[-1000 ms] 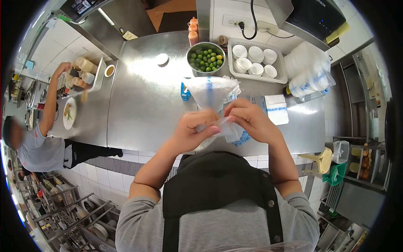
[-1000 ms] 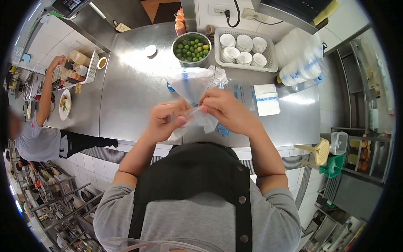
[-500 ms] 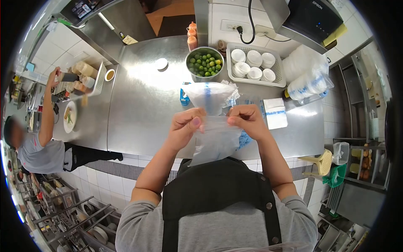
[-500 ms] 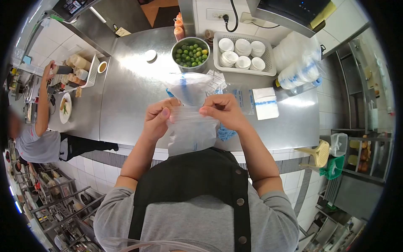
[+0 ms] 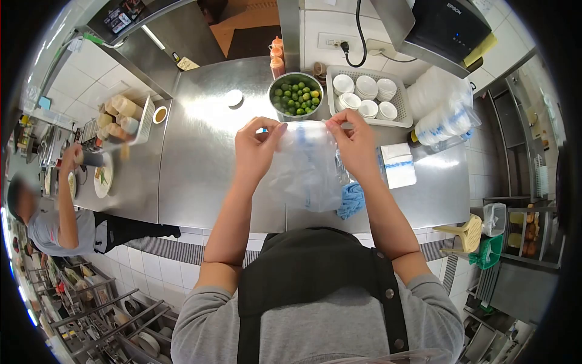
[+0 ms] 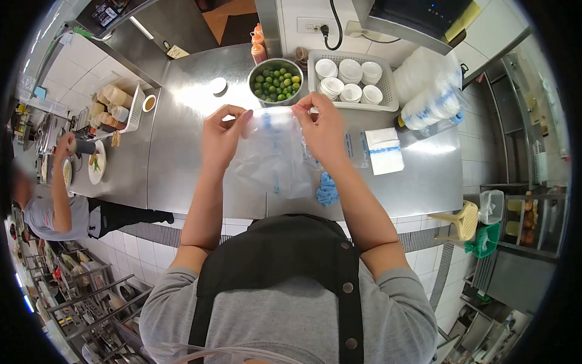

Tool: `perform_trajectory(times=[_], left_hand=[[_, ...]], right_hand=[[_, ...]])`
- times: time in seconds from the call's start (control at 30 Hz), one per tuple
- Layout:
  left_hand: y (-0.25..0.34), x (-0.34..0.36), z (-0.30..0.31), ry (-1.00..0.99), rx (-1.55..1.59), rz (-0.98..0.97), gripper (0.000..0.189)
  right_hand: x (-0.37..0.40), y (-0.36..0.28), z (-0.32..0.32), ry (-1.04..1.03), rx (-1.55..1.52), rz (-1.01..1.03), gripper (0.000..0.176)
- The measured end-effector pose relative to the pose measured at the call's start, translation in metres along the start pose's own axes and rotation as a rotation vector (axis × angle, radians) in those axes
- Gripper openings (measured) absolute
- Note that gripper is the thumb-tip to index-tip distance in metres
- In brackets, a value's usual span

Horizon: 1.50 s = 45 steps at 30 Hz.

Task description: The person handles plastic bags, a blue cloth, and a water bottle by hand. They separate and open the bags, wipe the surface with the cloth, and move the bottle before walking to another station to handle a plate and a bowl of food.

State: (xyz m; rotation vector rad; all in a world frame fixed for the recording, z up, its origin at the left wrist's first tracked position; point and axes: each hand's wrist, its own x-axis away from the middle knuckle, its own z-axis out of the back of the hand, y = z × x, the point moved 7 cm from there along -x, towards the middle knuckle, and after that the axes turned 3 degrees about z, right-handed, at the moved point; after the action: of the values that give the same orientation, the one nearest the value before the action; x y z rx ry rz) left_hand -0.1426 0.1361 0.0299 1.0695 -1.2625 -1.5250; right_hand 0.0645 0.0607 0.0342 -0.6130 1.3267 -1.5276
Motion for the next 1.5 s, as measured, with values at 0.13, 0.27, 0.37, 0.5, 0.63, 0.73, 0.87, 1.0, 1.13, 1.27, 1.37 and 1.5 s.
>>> perform_trajectory(times=[0.13,0.27,0.37,0.5,0.63,0.73,0.87,1.0,1.13,1.27,1.37,1.5], left_hand=[[-0.04,-0.011,0.0,-0.162,0.195,0.359,0.012],[-0.111,-0.016,-0.011,-0.216,0.527,0.548,0.01],[-0.143,-0.006,-0.021,-0.096,0.445,0.559,0.015],[-0.156,0.013,-0.037,-0.028,0.191,0.445,0.031],[-0.195,0.015,-0.041,-0.017,0.052,0.15,0.038],[-0.216,0.017,-0.041,-0.001,-0.022,0.031,0.037],[-0.204,0.018,-0.042,0.049,-0.023,-0.001,0.03],[-0.223,0.012,-0.052,-0.065,0.189,0.438,0.021],[-0.245,0.022,-0.055,0.032,0.359,0.454,0.015],[-0.268,0.035,-0.057,0.188,0.477,0.613,0.014],[-0.234,0.054,-0.045,0.391,0.6,0.588,0.023],[-0.17,0.073,-0.053,0.239,0.356,-0.03,0.081]], right_hand=[[-0.007,0.039,-0.015,-0.123,-0.192,-0.298,0.014],[-0.008,0.071,-0.031,-0.2,-0.352,-0.411,0.01],[-0.004,0.118,-0.043,-0.202,-0.26,-0.311,0.009],[0.017,0.132,-0.054,-0.085,-0.084,-0.032,0.019],[0.02,0.197,-0.067,-0.089,0.011,0.128,0.027],[0.024,0.167,-0.063,-0.08,0.006,0.176,0.032],[0.025,0.184,-0.069,-0.073,-0.029,0.168,0.03],[0.021,0.208,-0.077,-0.192,-0.183,-0.144,0.027],[0.029,0.219,-0.079,-0.189,-0.224,-0.481,0.027],[0.03,0.254,-0.071,-0.096,0.03,-0.112,0.028],[0.06,0.193,-0.048,-0.001,-0.016,0.068,0.042],[0.106,0.153,-0.021,-0.112,0.17,0.21,0.058]])
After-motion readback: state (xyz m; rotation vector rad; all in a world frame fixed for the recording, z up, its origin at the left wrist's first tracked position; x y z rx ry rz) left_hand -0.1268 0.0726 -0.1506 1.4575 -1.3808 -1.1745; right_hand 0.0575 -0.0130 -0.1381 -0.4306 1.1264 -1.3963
